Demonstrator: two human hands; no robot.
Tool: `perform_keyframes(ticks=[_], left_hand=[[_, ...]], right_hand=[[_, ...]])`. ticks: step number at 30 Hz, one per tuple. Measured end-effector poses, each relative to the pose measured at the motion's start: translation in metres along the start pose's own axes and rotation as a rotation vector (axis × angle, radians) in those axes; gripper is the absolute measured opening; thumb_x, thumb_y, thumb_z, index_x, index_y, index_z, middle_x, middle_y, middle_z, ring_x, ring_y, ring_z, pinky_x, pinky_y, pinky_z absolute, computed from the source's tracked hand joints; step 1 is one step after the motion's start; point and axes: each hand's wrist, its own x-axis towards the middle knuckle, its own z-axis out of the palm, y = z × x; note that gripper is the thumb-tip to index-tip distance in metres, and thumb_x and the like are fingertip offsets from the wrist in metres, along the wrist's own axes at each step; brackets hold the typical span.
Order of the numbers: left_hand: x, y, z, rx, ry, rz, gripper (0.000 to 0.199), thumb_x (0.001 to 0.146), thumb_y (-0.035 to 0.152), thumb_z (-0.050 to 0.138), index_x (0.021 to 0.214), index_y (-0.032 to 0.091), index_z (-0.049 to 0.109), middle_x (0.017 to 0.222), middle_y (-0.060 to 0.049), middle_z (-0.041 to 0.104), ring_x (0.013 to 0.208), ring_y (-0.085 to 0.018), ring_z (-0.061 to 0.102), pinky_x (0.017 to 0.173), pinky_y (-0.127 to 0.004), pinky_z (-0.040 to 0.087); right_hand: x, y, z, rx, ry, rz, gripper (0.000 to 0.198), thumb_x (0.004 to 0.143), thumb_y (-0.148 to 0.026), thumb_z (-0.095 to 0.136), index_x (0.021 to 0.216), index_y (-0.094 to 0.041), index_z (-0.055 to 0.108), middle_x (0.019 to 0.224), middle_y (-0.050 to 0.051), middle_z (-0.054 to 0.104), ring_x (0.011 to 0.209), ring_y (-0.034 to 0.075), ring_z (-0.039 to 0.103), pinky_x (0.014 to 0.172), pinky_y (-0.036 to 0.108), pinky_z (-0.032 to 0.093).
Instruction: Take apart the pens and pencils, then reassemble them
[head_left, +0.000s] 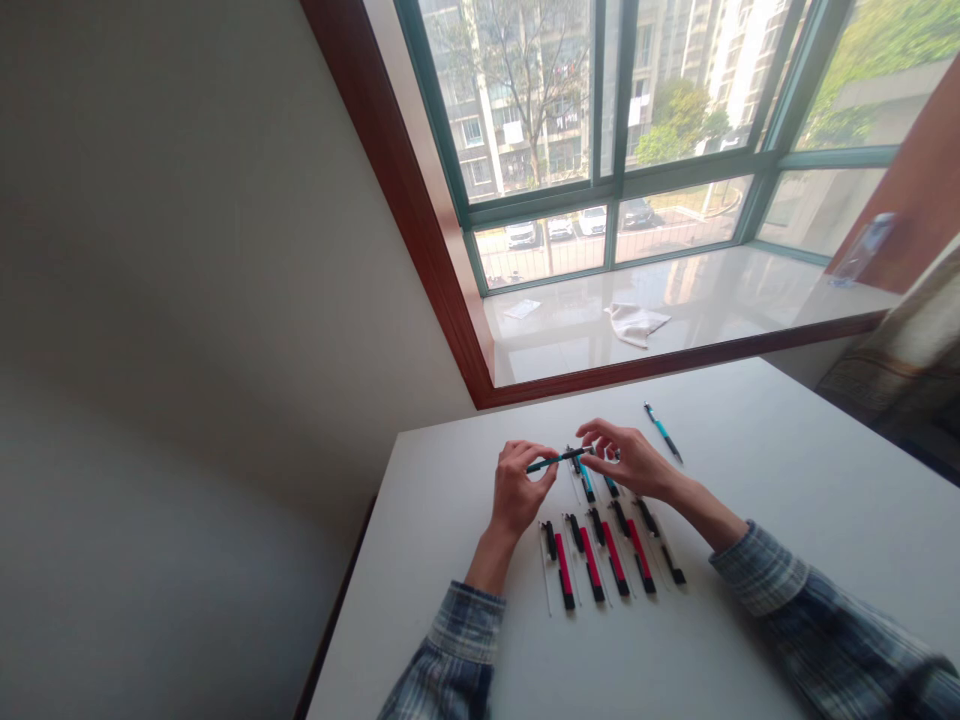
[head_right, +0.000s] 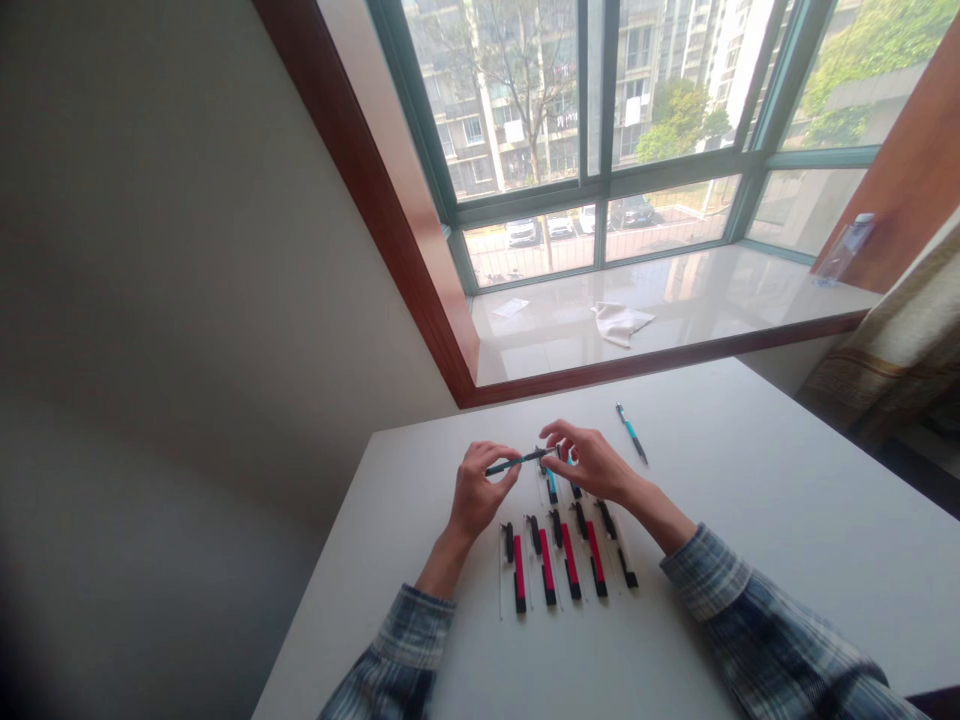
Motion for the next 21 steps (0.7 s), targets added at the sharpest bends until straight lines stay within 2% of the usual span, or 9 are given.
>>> perform_keyframes(ticks=[3,5,10,14,19,21], left_hand=[[-0.0003,-0.0003,0.0000,-0.002,0.004,-0.004,0.012,0.087,0.017,0.072,0.093,0.026,0.077,0.094,-0.003,0.075,0.098,-0.025,0.061,0.093,-0.044,0.050],[-0.0005,-0.0007,-0.0001,-0.006,0.004,-0.004,0.012,0.087,0.018,0.071,0.093,0.026,0.077,0.094,-0.003,0.075,0.098,-0.026,0.061,0.093,-0.044,0.050],[-0.0007,-0.0016,-0.0003,-0.013,0.001,-0.010,0.012,0.088,0.018,0.071,0.094,0.026,0.077,0.094,-0.003,0.075,0.098,-0.025,0.061,0.094,-0.044,0.050],[-0.0009,-0.0019,0.0001,-0.010,-0.001,-0.008,0.012,0.088,0.019,0.071,0.095,0.026,0.077,0.095,-0.004,0.076,0.099,-0.025,0.061,0.093,-0.044,0.051],[-0.0009,-0.0013,0.0002,-0.006,-0.003,-0.002,0.011,0.088,0.020,0.071,0.095,0.026,0.078,0.095,-0.004,0.076,0.098,-0.025,0.062,0.093,-0.044,0.051],[-0.0006,-0.0010,-0.0001,-0.010,-0.003,-0.002,0.011,0.088,0.020,0.071,0.095,0.026,0.078,0.094,-0.004,0.076,0.097,-0.026,0.062,0.093,-0.044,0.051]], right_hand=[[-0.0001,0.0000,-0.0001,-0.021,0.001,-0.013,0.018,0.095,-0.039,0.063,0.100,-0.022,0.068,0.088,0.003,0.073,0.070,0.015,0.063,0.067,0.028,0.052],[-0.0001,0.0004,-0.0001,-0.056,-0.005,-0.004,0.021,0.097,-0.040,0.061,0.093,-0.022,0.070,0.081,0.002,0.072,0.068,0.015,0.062,0.066,0.028,0.051],[-0.0001,0.0000,0.0001,-0.033,0.001,-0.020,0.023,0.095,-0.041,0.065,0.107,-0.022,0.069,0.086,0.003,0.073,0.070,0.015,0.063,0.067,0.028,0.052],[-0.0003,-0.0009,0.0000,-0.077,-0.009,-0.019,0.024,0.098,-0.042,0.061,0.092,-0.021,0.070,0.079,0.002,0.072,0.067,0.015,0.061,0.065,0.028,0.049],[-0.0007,-0.0014,-0.0002,-0.040,0.010,-0.020,0.025,0.094,-0.042,0.066,0.110,-0.022,0.068,0.084,0.003,0.073,0.068,0.015,0.062,0.067,0.028,0.051],[-0.0007,-0.0019,-0.0003,-0.051,0.013,-0.032,0.023,0.095,-0.041,0.064,0.107,-0.022,0.069,0.084,0.003,0.073,0.068,0.016,0.061,0.066,0.028,0.051]])
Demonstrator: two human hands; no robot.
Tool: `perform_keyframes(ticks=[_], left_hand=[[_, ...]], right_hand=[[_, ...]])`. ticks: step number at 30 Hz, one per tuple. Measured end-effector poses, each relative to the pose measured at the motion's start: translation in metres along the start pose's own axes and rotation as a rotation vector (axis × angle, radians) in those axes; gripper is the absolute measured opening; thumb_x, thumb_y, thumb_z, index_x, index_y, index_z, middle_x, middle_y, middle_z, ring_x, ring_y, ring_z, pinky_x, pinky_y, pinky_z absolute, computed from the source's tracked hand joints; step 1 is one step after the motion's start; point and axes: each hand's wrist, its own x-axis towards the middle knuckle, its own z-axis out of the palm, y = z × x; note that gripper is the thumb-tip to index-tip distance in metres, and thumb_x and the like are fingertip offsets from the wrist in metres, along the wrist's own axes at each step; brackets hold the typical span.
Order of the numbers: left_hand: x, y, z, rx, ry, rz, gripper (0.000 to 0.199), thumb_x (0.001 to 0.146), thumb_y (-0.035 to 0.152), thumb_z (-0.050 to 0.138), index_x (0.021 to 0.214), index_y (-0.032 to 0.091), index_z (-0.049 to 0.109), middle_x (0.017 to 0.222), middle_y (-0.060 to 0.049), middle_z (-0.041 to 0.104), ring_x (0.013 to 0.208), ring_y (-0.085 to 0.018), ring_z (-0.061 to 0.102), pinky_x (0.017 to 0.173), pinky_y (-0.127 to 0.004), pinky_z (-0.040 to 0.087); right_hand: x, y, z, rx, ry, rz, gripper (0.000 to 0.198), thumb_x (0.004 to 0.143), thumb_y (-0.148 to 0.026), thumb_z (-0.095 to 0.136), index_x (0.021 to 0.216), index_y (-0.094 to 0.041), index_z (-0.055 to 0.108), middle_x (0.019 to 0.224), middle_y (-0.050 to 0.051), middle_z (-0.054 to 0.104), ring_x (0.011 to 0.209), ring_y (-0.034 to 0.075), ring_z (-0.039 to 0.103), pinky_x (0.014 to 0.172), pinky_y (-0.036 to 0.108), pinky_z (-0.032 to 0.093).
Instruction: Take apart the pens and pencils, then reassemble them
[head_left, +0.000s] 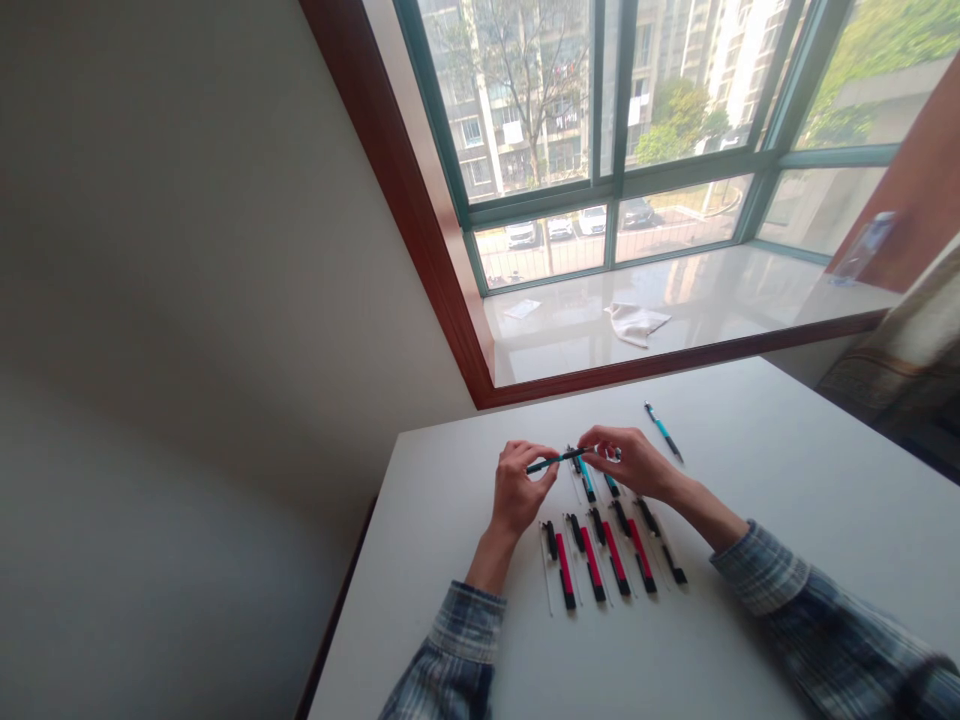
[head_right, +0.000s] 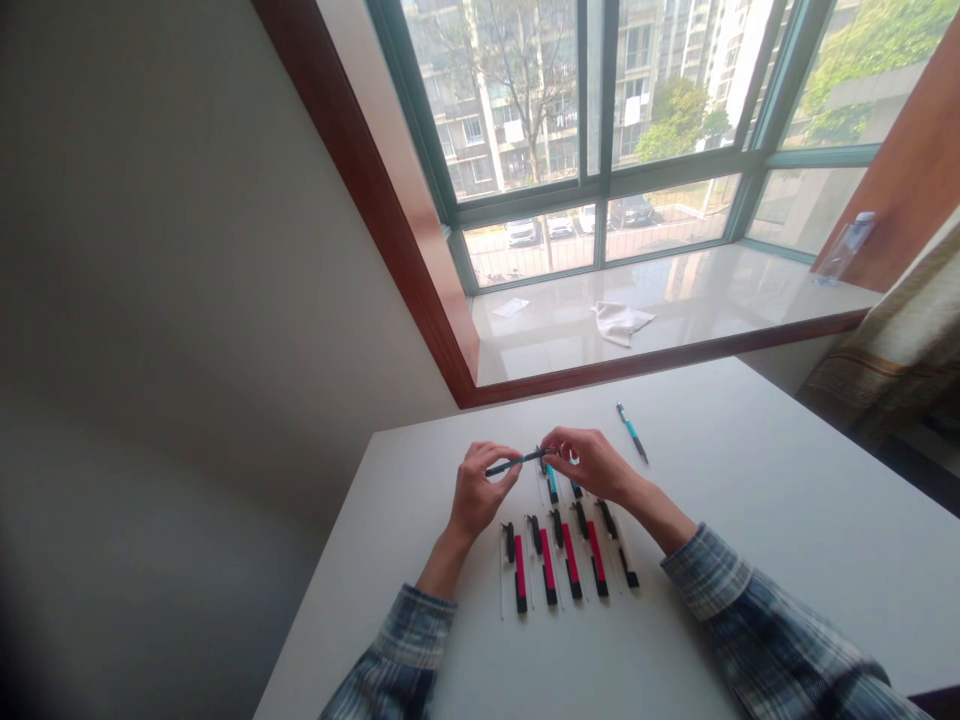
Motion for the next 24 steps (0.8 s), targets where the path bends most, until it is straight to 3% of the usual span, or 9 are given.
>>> perform_keyframes(ticks=[3,7,11,15,19,24], left_hand=[[0.0004,0.0004,-0.0003,-0.001,-0.004,-0.001,0.011,0.088,0.021,0.071,0.095,0.026,0.078,0.094,-0.004,0.076,0.097,-0.025,0.062,0.092,-0.044,0.051],[0.0007,0.0008,-0.0003,0.002,-0.006,-0.004,0.010,0.087,0.020,0.072,0.094,0.026,0.078,0.094,-0.003,0.076,0.097,-0.025,0.062,0.093,-0.043,0.051],[0.0008,0.0015,-0.0003,0.001,-0.007,-0.001,0.010,0.087,0.020,0.072,0.093,0.026,0.078,0.094,-0.003,0.076,0.097,-0.025,0.062,0.093,-0.043,0.050],[0.0011,0.0023,-0.0007,0.001,-0.005,-0.003,0.010,0.087,0.020,0.072,0.094,0.026,0.078,0.094,-0.003,0.076,0.097,-0.025,0.062,0.093,-0.043,0.050],[0.0016,0.0028,-0.0011,0.003,-0.007,-0.001,0.011,0.087,0.020,0.072,0.094,0.026,0.078,0.094,-0.004,0.076,0.097,-0.025,0.063,0.093,-0.044,0.050],[0.0019,0.0030,-0.0012,0.005,-0.012,-0.004,0.010,0.088,0.021,0.071,0.094,0.026,0.077,0.094,-0.003,0.076,0.098,-0.025,0.063,0.094,-0.044,0.050]], right_hand=[[0.0002,-0.0004,-0.0001,-0.030,-0.012,0.001,0.024,0.097,-0.043,0.061,0.096,-0.021,0.071,0.081,0.004,0.073,0.067,0.016,0.061,0.065,0.029,0.049],[0.0001,0.0006,0.0006,-0.004,0.006,-0.001,0.025,0.094,-0.042,0.065,0.108,-0.021,0.069,0.084,0.003,0.073,0.068,0.015,0.061,0.067,0.028,0.051],[0.0000,0.0014,0.0015,-0.028,0.005,-0.002,0.025,0.097,-0.043,0.061,0.095,-0.021,0.072,0.080,0.003,0.072,0.067,0.015,0.061,0.066,0.028,0.050],[-0.0001,0.0009,0.0018,-0.018,0.016,0.001,0.026,0.095,-0.044,0.065,0.106,-0.021,0.070,0.083,0.004,0.073,0.067,0.015,0.061,0.067,0.029,0.051],[0.0000,-0.0002,0.0015,-0.049,0.013,0.001,0.026,0.097,-0.045,0.061,0.094,-0.021,0.071,0.079,0.004,0.072,0.066,0.016,0.060,0.065,0.029,0.050],[0.0004,-0.0013,0.0010,-0.038,0.022,-0.002,0.027,0.096,-0.046,0.062,0.101,-0.021,0.071,0.080,0.004,0.072,0.066,0.016,0.060,0.066,0.030,0.051]])
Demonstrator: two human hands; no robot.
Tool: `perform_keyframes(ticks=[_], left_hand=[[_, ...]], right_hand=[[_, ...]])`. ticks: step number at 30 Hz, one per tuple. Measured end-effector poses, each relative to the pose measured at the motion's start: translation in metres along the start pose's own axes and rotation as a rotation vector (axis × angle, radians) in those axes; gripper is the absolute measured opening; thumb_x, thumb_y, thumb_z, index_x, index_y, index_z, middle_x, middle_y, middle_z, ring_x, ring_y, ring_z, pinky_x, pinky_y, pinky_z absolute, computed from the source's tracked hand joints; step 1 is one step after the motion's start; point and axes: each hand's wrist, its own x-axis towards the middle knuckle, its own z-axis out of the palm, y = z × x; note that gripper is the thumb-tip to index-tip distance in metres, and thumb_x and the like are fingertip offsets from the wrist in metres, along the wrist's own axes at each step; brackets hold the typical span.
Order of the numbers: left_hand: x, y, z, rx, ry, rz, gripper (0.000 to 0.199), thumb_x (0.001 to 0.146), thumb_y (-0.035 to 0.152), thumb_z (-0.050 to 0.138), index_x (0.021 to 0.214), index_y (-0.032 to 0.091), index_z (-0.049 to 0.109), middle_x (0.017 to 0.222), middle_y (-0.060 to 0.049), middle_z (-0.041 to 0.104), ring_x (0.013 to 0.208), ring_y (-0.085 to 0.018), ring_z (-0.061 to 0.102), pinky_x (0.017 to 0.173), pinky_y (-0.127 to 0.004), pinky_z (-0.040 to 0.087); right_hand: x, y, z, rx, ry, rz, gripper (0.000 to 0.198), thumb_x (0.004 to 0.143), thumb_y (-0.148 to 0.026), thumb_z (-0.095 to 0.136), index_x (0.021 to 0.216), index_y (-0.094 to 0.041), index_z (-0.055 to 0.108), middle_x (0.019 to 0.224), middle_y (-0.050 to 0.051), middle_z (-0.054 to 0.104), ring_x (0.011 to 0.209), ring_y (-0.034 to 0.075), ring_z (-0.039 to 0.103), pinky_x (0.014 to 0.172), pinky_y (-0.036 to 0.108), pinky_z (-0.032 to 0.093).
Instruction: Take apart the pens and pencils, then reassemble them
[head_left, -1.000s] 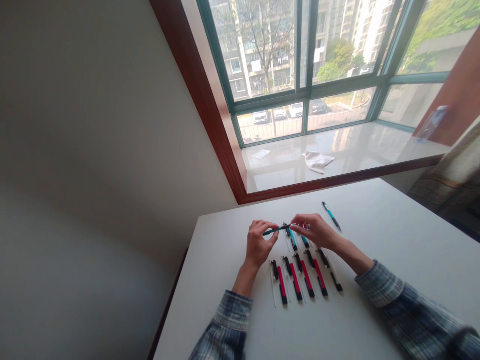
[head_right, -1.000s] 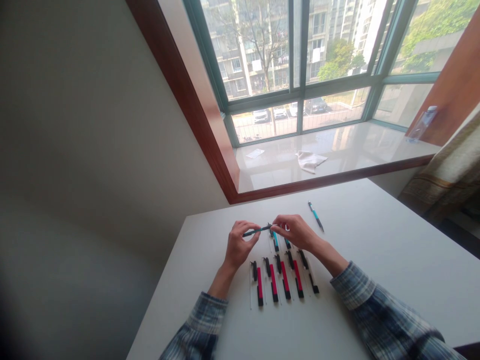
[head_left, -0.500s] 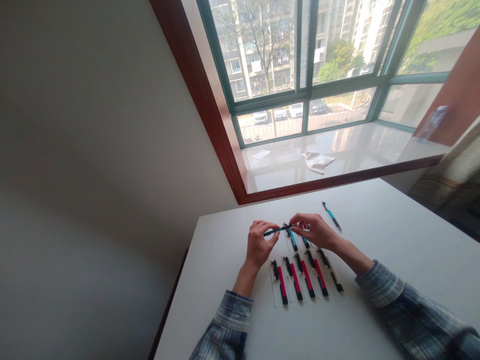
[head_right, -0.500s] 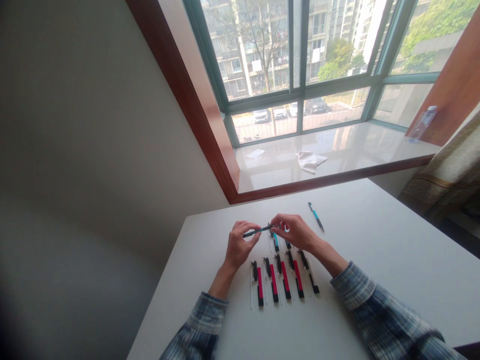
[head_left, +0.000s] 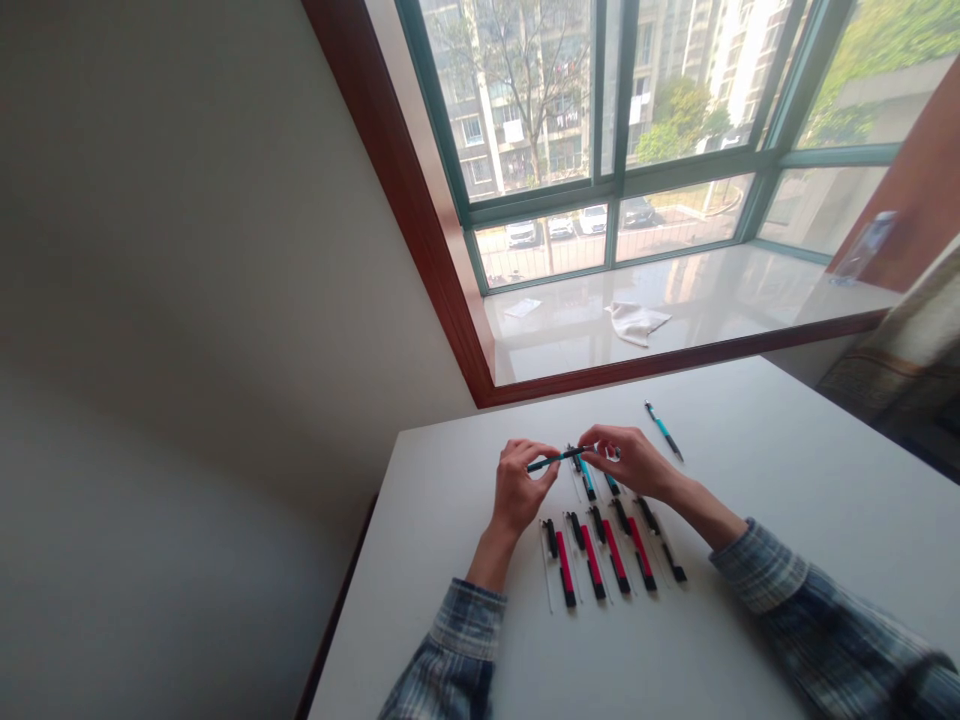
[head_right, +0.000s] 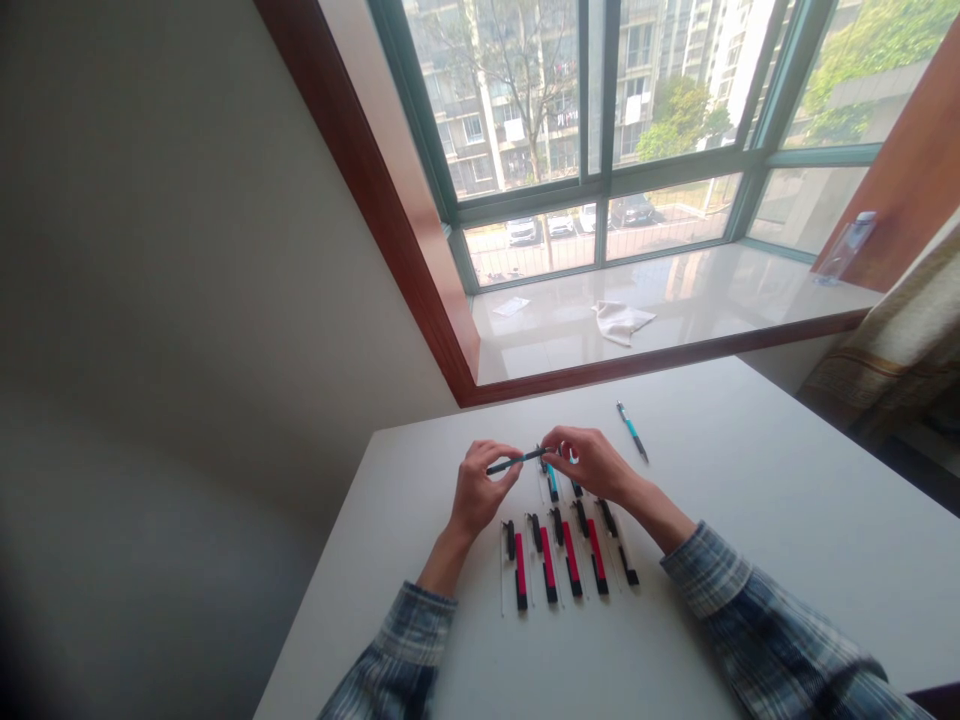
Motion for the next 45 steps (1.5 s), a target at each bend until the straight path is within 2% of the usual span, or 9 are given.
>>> perform_keyframes(ticks=[6,10,14,18,23,27,31,38,45], left_hand=[[-0.0003,-0.0002,-0.0002,-0.001,0.001,0.010,0.010,0.088,0.021,0.071,0.095,0.026,0.077,0.095,-0.004,0.076,0.098,-0.025,0.063,0.093,-0.044,0.051],[-0.0004,-0.0002,-0.0001,-0.001,0.000,0.008,0.011,0.088,0.021,0.072,0.095,0.026,0.078,0.095,-0.003,0.076,0.098,-0.025,0.063,0.093,-0.043,0.051],[0.0001,0.0002,0.0000,0.000,0.012,0.008,0.011,0.086,0.020,0.073,0.093,0.026,0.077,0.093,-0.003,0.076,0.097,-0.025,0.062,0.093,-0.044,0.051],[0.0003,0.0006,-0.0003,-0.002,0.015,0.010,0.011,0.087,0.020,0.072,0.093,0.026,0.078,0.093,-0.004,0.076,0.097,-0.025,0.063,0.093,-0.044,0.051],[-0.0001,0.0005,-0.0003,-0.003,0.010,0.012,0.010,0.087,0.020,0.072,0.093,0.027,0.077,0.093,-0.004,0.076,0.097,-0.025,0.063,0.093,-0.045,0.051],[-0.0005,0.0001,0.0001,0.001,0.005,0.008,0.011,0.088,0.020,0.071,0.094,0.026,0.078,0.094,-0.004,0.076,0.098,-0.025,0.063,0.094,-0.044,0.051],[-0.0009,-0.0006,0.0001,0.002,0.002,0.006,0.011,0.088,0.020,0.071,0.095,0.026,0.077,0.095,-0.004,0.076,0.099,-0.025,0.063,0.094,-0.044,0.051],[-0.0016,-0.0017,0.0003,0.008,0.006,0.006,0.012,0.088,0.019,0.071,0.095,0.026,0.077,0.095,-0.003,0.076,0.098,-0.025,0.062,0.093,-0.042,0.051],[-0.0013,-0.0031,0.0006,0.005,0.022,-0.007,0.012,0.086,0.017,0.074,0.092,0.026,0.078,0.093,-0.002,0.076,0.098,-0.024,0.061,0.094,-0.042,0.049]], right_hand=[[0.0001,-0.0001,0.0009,0.014,-0.005,0.007,0.028,0.095,-0.047,0.064,0.106,-0.022,0.070,0.082,0.003,0.072,0.067,0.016,0.062,0.066,0.029,0.051],[0.0000,-0.0005,0.0013,-0.010,0.001,0.005,0.028,0.097,-0.046,0.060,0.092,-0.021,0.070,0.079,0.003,0.071,0.067,0.016,0.060,0.065,0.029,0.050],[0.0000,-0.0003,0.0015,0.006,0.009,0.002,0.027,0.095,-0.046,0.064,0.105,-0.022,0.071,0.086,0.004,0.073,0.069,0.016,0.062,0.068,0.030,0.052],[0.0000,0.0004,0.0014,-0.021,0.001,-0.003,0.029,0.098,-0.047,0.059,0.092,-0.021,0.071,0.081,0.004,0.072,0.067,0.016,0.061,0.066,0.030,0.050],[0.0001,-0.0001,0.0013,-0.003,0.005,-0.013,0.027,0.096,-0.047,0.062,0.101,-0.022,0.069,0.087,0.004,0.073,0.069,0.016,0.062,0.068,0.029,0.051],[0.0002,-0.0011,0.0016,-0.010,-0.009,0.003,0.030,0.099,-0.047,0.057,0.089,-0.021,0.069,0.077,0.003,0.070,0.065,0.016,0.060,0.063,0.029,0.048],[-0.0003,-0.0015,0.0016,0.012,0.002,-0.005,0.025,0.095,-0.045,0.063,0.102,-0.022,0.069,0.082,0.003,0.072,0.068,0.016,0.061,0.067,0.029,0.050],[-0.0008,0.0002,0.0014,-0.004,0.011,-0.004,0.023,0.095,-0.042,0.063,0.093,-0.021,0.072,0.079,0.003,0.072,0.066,0.015,0.060,0.065,0.028,0.049],[-0.0025,0.0024,0.0021,0.002,0.022,-0.066,0.017,0.094,-0.031,0.064,0.104,-0.022,0.074,0.090,0.005,0.075,0.071,0.016,0.063,0.069,0.029,0.053]])
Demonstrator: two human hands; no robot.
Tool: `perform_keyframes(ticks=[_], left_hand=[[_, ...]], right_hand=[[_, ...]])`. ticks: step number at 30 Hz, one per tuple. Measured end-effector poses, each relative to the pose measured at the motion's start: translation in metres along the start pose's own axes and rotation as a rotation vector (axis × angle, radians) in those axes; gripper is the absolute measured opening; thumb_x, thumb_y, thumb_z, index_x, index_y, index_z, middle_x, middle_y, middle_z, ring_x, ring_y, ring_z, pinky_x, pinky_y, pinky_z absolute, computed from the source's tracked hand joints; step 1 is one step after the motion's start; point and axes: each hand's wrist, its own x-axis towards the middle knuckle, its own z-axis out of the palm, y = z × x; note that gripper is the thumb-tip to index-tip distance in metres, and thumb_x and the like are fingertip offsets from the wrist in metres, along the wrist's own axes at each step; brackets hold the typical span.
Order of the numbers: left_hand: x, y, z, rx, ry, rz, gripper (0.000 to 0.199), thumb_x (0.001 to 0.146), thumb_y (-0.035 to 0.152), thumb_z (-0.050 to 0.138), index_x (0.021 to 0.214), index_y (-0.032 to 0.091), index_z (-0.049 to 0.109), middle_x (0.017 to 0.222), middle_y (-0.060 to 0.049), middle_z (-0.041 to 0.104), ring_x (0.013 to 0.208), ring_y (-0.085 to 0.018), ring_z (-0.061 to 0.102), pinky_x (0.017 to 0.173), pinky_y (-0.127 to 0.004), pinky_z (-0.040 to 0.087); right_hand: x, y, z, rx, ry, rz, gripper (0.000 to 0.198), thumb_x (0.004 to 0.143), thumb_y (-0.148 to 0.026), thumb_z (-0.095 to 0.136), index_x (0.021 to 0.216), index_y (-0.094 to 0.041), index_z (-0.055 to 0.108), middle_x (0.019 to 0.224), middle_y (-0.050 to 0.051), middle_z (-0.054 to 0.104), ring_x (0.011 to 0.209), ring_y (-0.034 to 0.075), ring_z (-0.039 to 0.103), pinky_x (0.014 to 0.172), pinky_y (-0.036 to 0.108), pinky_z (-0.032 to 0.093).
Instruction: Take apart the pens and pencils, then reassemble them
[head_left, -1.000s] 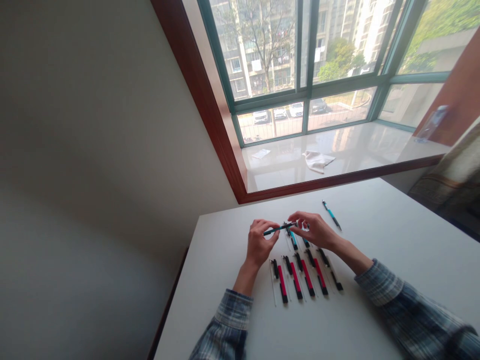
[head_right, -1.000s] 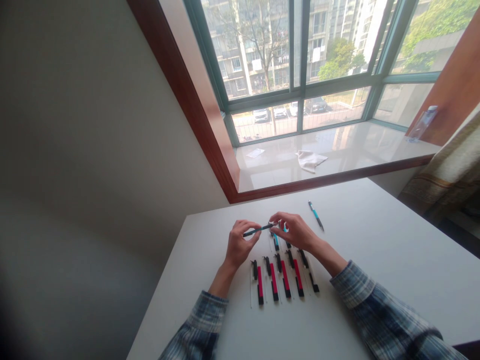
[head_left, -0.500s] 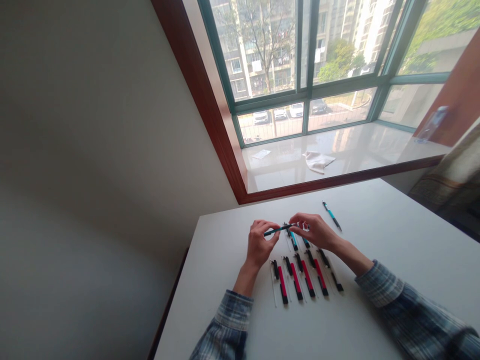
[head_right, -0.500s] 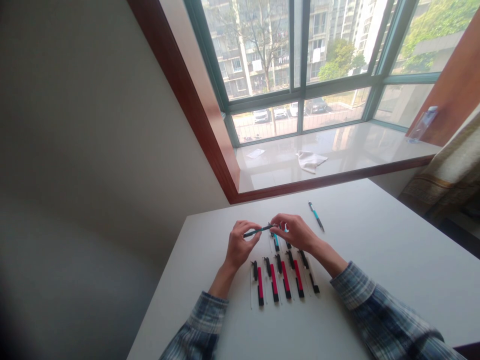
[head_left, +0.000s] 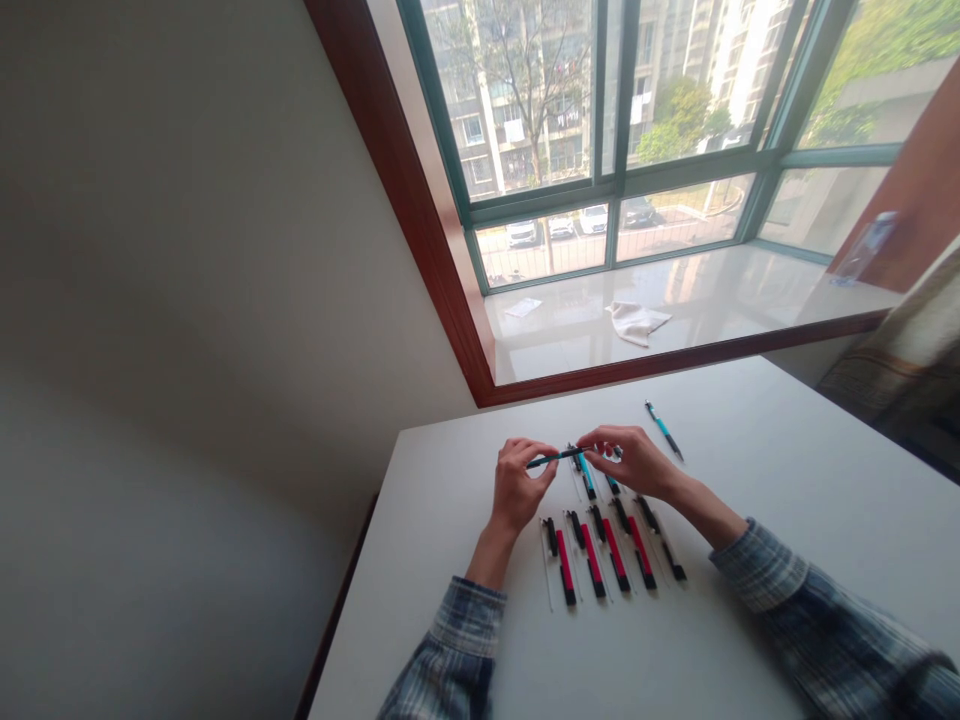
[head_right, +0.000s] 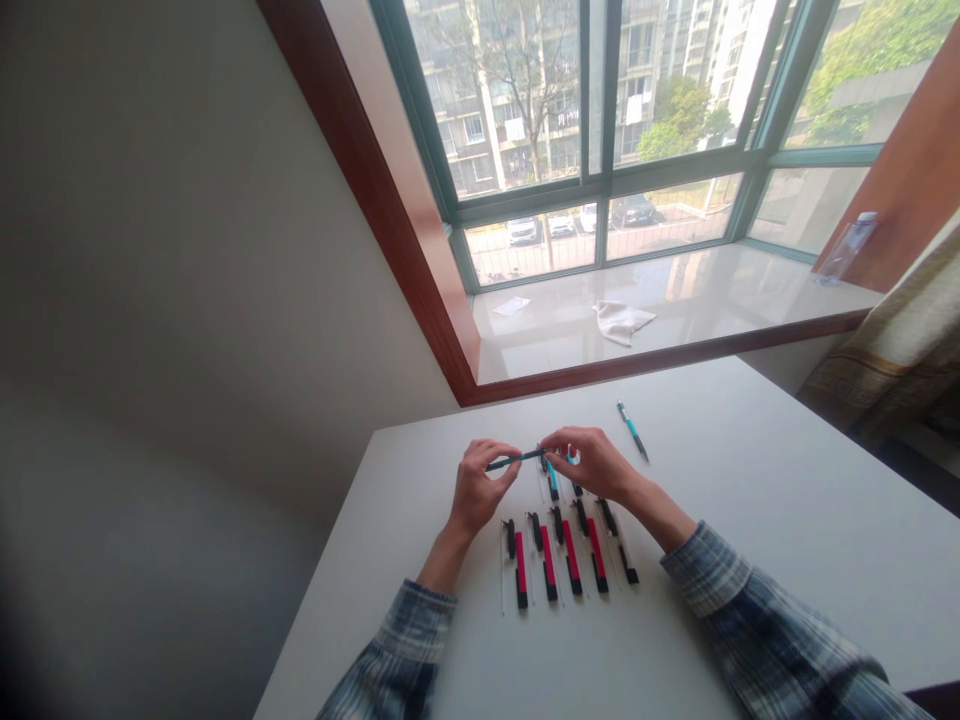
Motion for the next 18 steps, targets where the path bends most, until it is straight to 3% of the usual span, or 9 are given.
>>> perform_keyframes(ticks=[13,18], left_hand=[[-0.002,0.000,-0.002,0.016,-0.031,0.054,0.008,0.089,0.023,0.073,0.093,0.028,0.078,0.095,-0.003,0.077,0.098,-0.025,0.063,0.095,-0.044,0.047],[-0.002,-0.001,-0.003,-0.004,0.044,0.060,0.012,0.089,0.028,0.073,0.101,0.028,0.077,0.102,-0.004,0.075,0.104,-0.025,0.063,0.098,-0.045,0.048]], right_hand=[[-0.002,-0.010,-0.002,-0.034,0.017,-0.082,0.020,0.092,-0.017,0.063,0.106,-0.022,0.075,0.087,0.004,0.073,0.072,0.015,0.066,0.073,0.028,0.055],[-0.006,-0.009,-0.004,-0.083,0.119,-0.040,0.017,0.093,-0.020,0.063,0.105,-0.023,0.076,0.088,0.004,0.075,0.076,0.018,0.069,0.073,0.031,0.057]])
